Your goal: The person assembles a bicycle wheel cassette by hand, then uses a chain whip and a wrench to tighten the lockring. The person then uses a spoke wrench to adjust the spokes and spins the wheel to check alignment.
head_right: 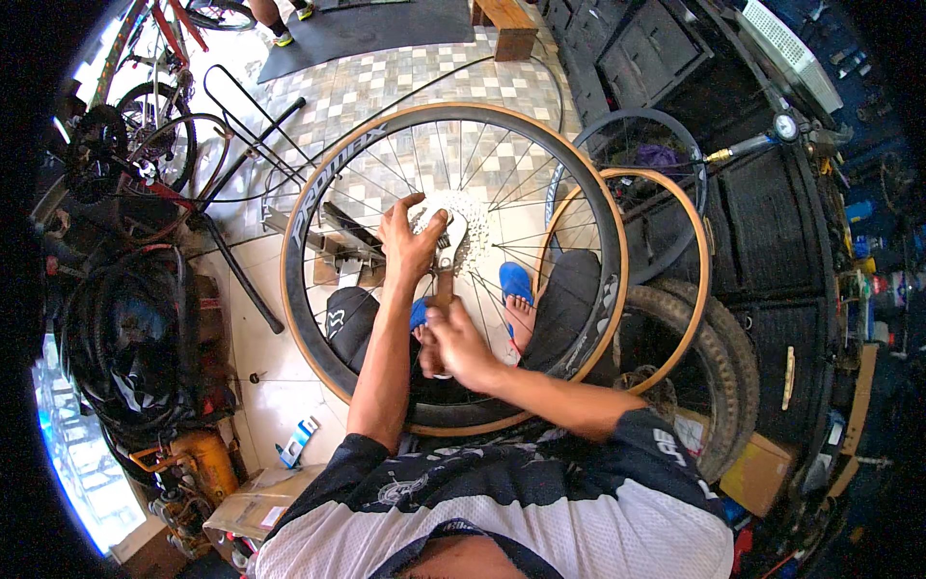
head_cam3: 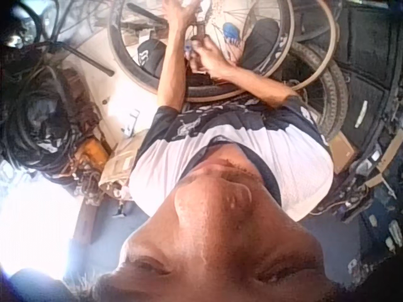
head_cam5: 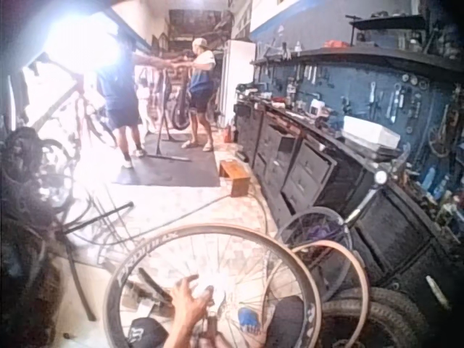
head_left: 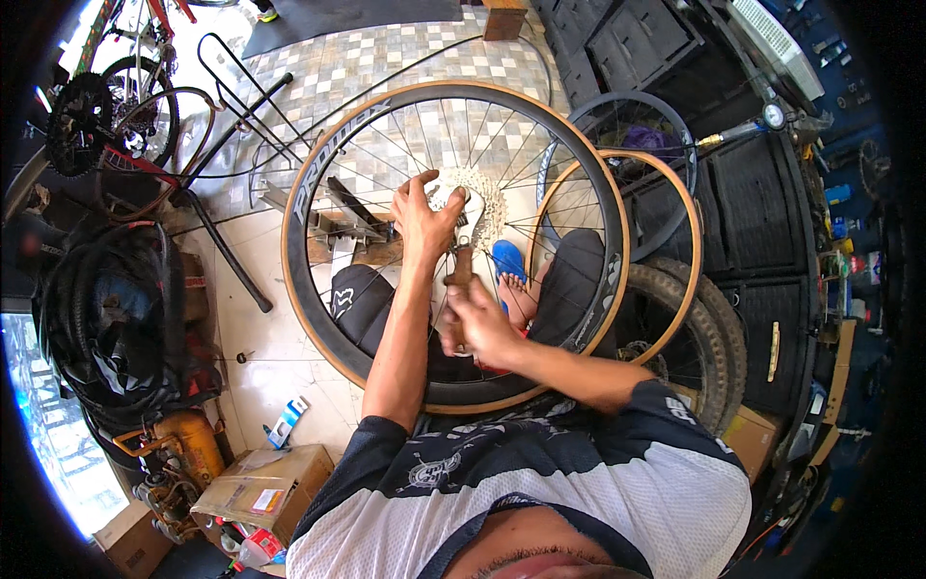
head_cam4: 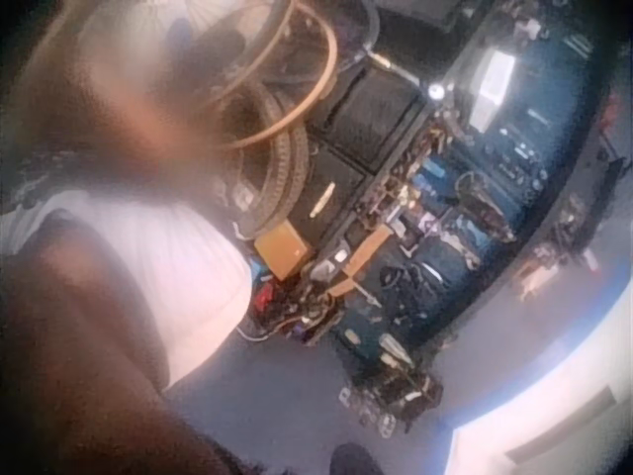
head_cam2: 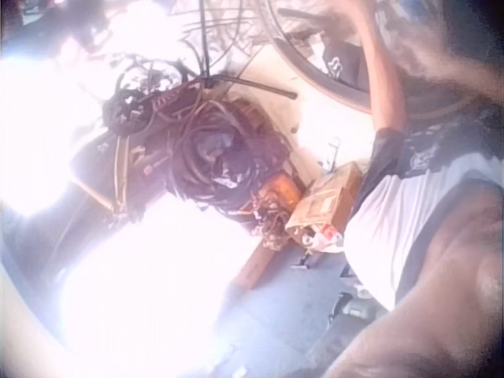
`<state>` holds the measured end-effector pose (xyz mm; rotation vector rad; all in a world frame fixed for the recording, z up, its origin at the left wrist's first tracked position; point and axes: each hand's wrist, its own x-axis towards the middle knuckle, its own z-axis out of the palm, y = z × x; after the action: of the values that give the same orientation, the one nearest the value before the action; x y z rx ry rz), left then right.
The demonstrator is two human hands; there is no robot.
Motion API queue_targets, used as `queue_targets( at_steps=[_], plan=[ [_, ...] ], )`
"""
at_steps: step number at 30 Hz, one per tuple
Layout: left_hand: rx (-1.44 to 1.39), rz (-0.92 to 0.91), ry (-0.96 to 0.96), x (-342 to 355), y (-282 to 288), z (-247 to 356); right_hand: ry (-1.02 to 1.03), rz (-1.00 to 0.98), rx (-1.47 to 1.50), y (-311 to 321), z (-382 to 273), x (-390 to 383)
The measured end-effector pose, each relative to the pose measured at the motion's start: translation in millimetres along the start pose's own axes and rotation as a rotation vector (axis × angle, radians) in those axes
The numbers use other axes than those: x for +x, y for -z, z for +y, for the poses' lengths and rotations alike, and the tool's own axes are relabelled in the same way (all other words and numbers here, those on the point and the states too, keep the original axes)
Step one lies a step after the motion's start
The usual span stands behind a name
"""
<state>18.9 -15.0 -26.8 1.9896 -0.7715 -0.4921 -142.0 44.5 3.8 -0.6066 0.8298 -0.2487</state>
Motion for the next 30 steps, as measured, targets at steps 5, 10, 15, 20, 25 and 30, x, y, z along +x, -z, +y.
queue_targets(
  at_steps=[5,10,15,20,25,30],
  plan=[
    [-0.009,0.003,-0.001,3,-1,3,-0.186,-0.14,-0.576,94,-121,-12],
    [-0.021,-0.014,0.015,-1,-3,9,-0.218,-0.244,-0.871,125,-208,20],
    [-0.035,0.013,-0.015,2,1,-1,-0.243,-0.144,-0.752,100,-170,-2],
    [-0.046,0.016,-0.037,1,-1,-2,-0.159,0.12,-0.271,51,-67,-24],
    [-0.024,0.031,-0.017,-2,1,3,0.096,0.12,0.029,-12,-4,-13],
    [-0.003,0.056,-0.018,-1,3,-1,-0.063,0.041,-0.063,14,-27,-16]
  ],
)
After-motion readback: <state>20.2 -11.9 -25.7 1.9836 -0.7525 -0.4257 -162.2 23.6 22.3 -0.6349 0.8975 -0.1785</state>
